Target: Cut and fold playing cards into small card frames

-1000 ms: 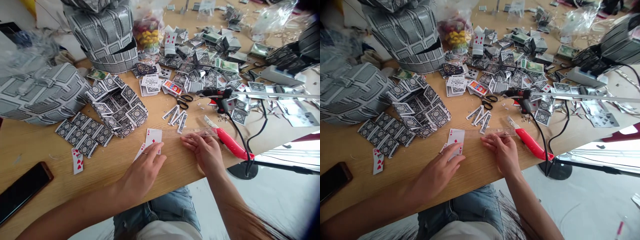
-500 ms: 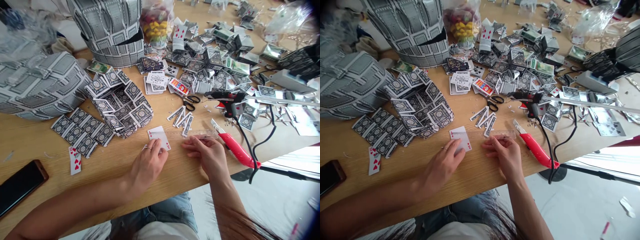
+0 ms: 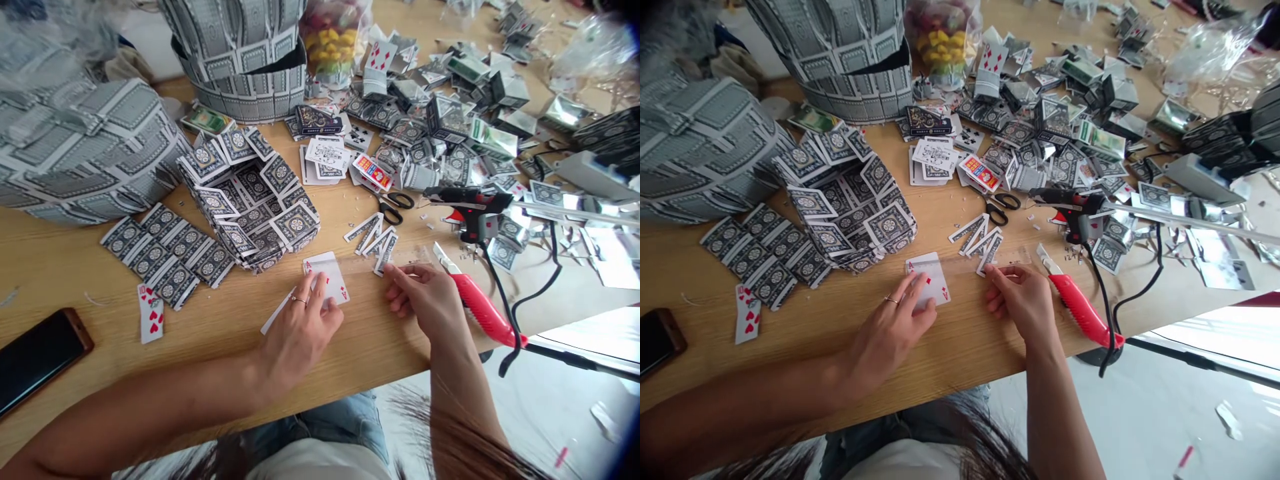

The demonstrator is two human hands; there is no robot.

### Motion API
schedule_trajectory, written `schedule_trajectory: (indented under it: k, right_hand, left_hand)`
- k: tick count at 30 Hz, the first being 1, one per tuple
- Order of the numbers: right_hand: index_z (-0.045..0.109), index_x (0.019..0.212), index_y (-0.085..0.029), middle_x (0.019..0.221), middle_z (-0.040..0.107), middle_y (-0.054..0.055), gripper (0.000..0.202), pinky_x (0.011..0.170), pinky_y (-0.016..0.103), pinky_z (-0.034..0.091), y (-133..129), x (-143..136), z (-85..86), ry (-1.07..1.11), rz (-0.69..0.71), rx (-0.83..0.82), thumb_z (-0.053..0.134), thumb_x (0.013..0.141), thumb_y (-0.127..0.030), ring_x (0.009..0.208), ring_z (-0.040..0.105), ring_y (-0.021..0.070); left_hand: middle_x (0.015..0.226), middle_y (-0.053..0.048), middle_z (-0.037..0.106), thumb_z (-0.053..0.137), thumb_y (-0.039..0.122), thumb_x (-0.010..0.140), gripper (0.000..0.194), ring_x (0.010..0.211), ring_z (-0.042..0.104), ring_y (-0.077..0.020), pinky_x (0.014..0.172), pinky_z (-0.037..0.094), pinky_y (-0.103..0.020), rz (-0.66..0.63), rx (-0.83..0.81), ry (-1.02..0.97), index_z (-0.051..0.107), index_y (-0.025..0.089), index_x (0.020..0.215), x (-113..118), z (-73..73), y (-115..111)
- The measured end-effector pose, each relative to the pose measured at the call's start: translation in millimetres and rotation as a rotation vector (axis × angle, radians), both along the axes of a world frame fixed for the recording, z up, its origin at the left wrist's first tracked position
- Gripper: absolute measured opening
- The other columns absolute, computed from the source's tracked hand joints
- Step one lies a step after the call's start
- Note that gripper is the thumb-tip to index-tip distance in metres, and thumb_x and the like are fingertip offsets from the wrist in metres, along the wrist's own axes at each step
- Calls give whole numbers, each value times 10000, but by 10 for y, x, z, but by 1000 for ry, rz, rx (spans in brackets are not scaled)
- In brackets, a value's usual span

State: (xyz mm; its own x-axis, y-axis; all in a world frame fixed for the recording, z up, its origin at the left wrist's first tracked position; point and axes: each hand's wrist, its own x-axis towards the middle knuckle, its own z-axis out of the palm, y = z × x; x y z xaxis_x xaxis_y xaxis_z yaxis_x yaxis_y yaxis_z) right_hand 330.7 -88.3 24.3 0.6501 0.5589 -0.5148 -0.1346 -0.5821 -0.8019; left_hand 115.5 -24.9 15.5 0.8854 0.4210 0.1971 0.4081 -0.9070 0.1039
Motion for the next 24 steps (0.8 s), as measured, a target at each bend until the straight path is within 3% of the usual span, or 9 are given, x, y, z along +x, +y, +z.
schedule_trajectory:
  k: [5,9,11,13,15,17,19,24]
  right_hand:
    - [613,688,-162,441,587,-3,503,268,197,341,29,85,-13,-95,18,-66,809,592,-615,293,472,101]
    - [598,695,-193,490,604,-1,438,335,239,368,-11,86,-54,-373,26,-101,736,710,-609,346,501,121]
    - [660,798,-200,611,662,27,350,445,274,447,-13,45,-58,-598,169,-21,697,792,-548,464,577,148]
    - [708,1003,-237,859,719,69,248,619,322,514,20,-2,-57,-828,445,127,653,871,-439,698,657,194]
    - [686,1166,-300,1126,689,83,259,802,377,514,91,-29,-67,-954,776,283,601,922,-328,969,643,235]
    - [659,1225,-344,1255,637,71,307,914,416,470,180,-21,-92,-975,1018,396,560,947,-261,1117,586,246]
    - [645,1245,-362,1275,625,65,339,931,422,444,262,21,-124,-974,1121,436,522,964,-218,1135,577,234]
    - [632,1266,-371,1240,643,58,375,922,407,405,364,155,-180,-997,1215,456,472,980,-187,1121,577,221]
  left_hand:
    - [1345,-205,580,497,51,894,241,1259,559,-322,796,600,-347,-10,-22,25,600,170,1077,0,12,15]
    - [1321,-218,596,517,66,891,213,1245,567,-343,795,600,-345,-13,-25,8,615,157,1058,5,15,22]
    - [1313,-210,605,527,81,892,195,1239,572,-344,803,600,-342,-9,-18,4,622,158,1044,5,17,23]
    - [1314,-209,605,527,94,898,182,1231,577,-348,810,600,-346,-8,-14,0,626,157,1036,5,16,21]
    - [1310,-214,605,520,102,905,180,1223,582,-351,818,599,-357,-7,-9,-3,629,152,1040,6,14,16]
    - [1297,-204,613,516,97,906,185,1221,583,-345,814,600,-354,1,-3,-6,633,148,1041,10,14,11]
    - [1261,-175,635,520,78,898,195,1197,598,-324,797,602,-336,13,-4,-15,643,150,1032,16,17,7]
    - [1154,-151,681,512,46,887,227,1082,655,-289,713,594,-312,-1,18,-20,651,131,1044,15,0,-16]
